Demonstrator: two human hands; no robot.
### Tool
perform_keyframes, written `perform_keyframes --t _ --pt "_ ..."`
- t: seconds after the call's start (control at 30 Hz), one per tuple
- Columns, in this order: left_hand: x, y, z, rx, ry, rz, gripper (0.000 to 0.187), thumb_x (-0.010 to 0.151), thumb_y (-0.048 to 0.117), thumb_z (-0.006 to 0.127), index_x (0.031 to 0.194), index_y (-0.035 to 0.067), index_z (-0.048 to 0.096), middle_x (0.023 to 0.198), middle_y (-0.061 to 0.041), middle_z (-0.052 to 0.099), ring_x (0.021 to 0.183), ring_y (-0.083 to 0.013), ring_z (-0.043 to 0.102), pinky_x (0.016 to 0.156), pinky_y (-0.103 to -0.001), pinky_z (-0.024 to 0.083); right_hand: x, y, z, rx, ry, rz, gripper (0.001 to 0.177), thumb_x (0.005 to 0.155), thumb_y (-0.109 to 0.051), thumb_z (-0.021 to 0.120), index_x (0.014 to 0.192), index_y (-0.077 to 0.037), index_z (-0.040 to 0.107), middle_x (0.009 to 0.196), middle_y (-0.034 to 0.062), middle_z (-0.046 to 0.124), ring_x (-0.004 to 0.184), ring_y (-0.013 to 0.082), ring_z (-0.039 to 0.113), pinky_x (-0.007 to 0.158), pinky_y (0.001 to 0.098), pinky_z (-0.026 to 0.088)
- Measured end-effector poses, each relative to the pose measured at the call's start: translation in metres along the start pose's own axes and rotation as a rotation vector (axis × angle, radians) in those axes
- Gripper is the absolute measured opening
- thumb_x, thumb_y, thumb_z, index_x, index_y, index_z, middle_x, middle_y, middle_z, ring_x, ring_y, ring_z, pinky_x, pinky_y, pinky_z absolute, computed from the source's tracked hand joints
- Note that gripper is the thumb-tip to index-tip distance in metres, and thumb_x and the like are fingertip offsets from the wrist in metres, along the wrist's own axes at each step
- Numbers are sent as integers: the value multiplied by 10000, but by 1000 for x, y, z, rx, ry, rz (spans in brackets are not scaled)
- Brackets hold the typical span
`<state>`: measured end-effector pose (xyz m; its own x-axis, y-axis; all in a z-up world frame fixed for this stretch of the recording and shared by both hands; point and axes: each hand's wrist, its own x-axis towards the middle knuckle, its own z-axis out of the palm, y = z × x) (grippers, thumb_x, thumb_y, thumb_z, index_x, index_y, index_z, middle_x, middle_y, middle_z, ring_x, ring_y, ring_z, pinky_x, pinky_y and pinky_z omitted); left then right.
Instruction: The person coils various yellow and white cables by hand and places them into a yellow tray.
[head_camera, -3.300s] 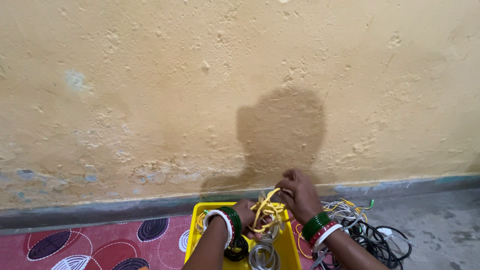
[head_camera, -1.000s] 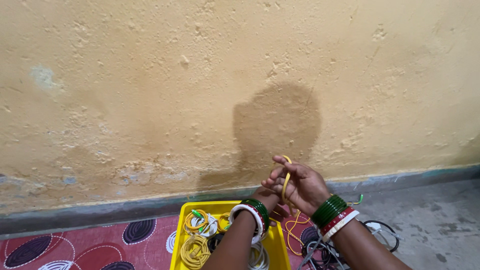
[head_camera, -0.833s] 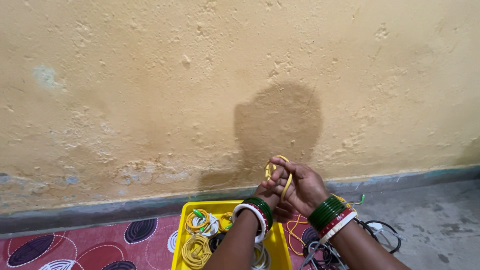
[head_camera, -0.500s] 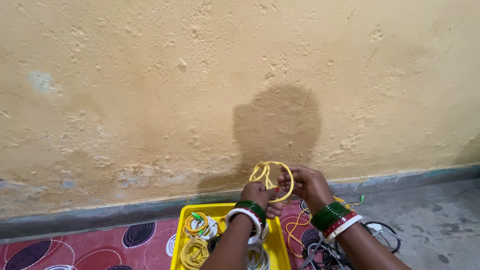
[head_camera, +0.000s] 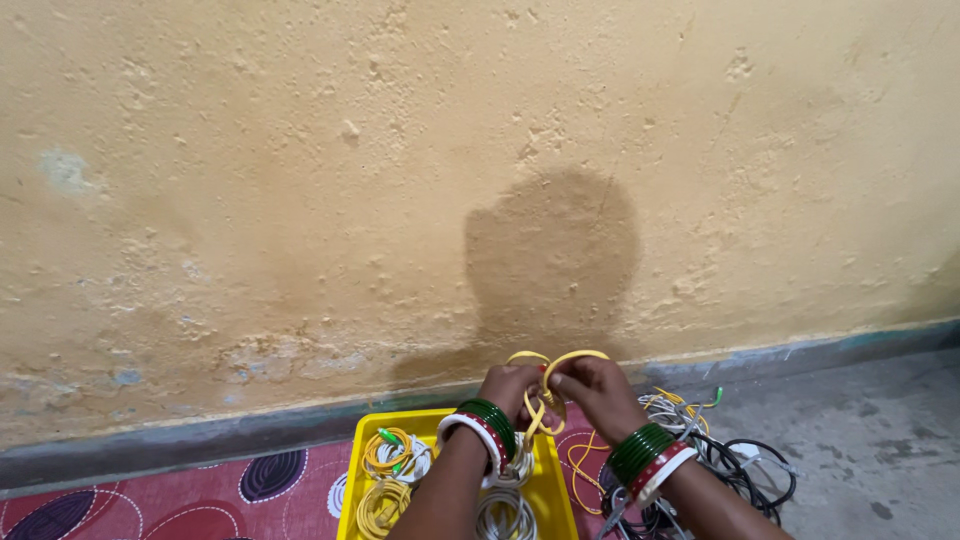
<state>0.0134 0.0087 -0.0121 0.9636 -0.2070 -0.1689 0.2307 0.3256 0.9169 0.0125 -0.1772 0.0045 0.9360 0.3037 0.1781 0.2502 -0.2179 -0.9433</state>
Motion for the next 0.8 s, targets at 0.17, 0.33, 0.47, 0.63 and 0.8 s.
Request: perform_keyframes --t 0.17,0.33,0.47,0.63,0.8 --pt "-6 6 2 -20 -35 -83 291 950 270 568 815 32 670 521 -105 549 429 -223 624 475 -367 565 -5 -8 -6 -53 -68 -55 252 836 -108 704 1039 37 734 937 74 780 903 124 720 820 285 565" --pt "0 -2 -3 -128 -79 -68 266 961 218 549 809 14 625 582 -122 592 461 -244 623 517 -399 632 -6 7 0 -18 -84 54 235 889 -150 700 997 47 768 877 112 774 803 166 699 761 334 573" --pt "-7 3 -1 214 -41 9 295 951 254 574 756 33 579 572 -100 585 415 -217 544 398 -381 442 4 3 -13 279 151 288 315 1019 -262 653 963 40 719 790 141 626 650 245 545 576 434 419" --pt "-35 17 10 1257 231 203 336 919 432 643 993 125 757 1015 -161 713 989 -368 672 871 -509 522 0 -27 -23 558 352 337 358 1043 -302 483 804 -52 578 781 149 705 748 271 668 737 416 558" --pt "-48 7 -29 1418 338 123 272 904 359 624 1053 178 762 1103 -154 720 1052 -359 677 932 -514 520 -3 -42 -69 581 559 340 378 1065 -331 425 752 -123 466 642 63 532 615 212 534 642 379 513"
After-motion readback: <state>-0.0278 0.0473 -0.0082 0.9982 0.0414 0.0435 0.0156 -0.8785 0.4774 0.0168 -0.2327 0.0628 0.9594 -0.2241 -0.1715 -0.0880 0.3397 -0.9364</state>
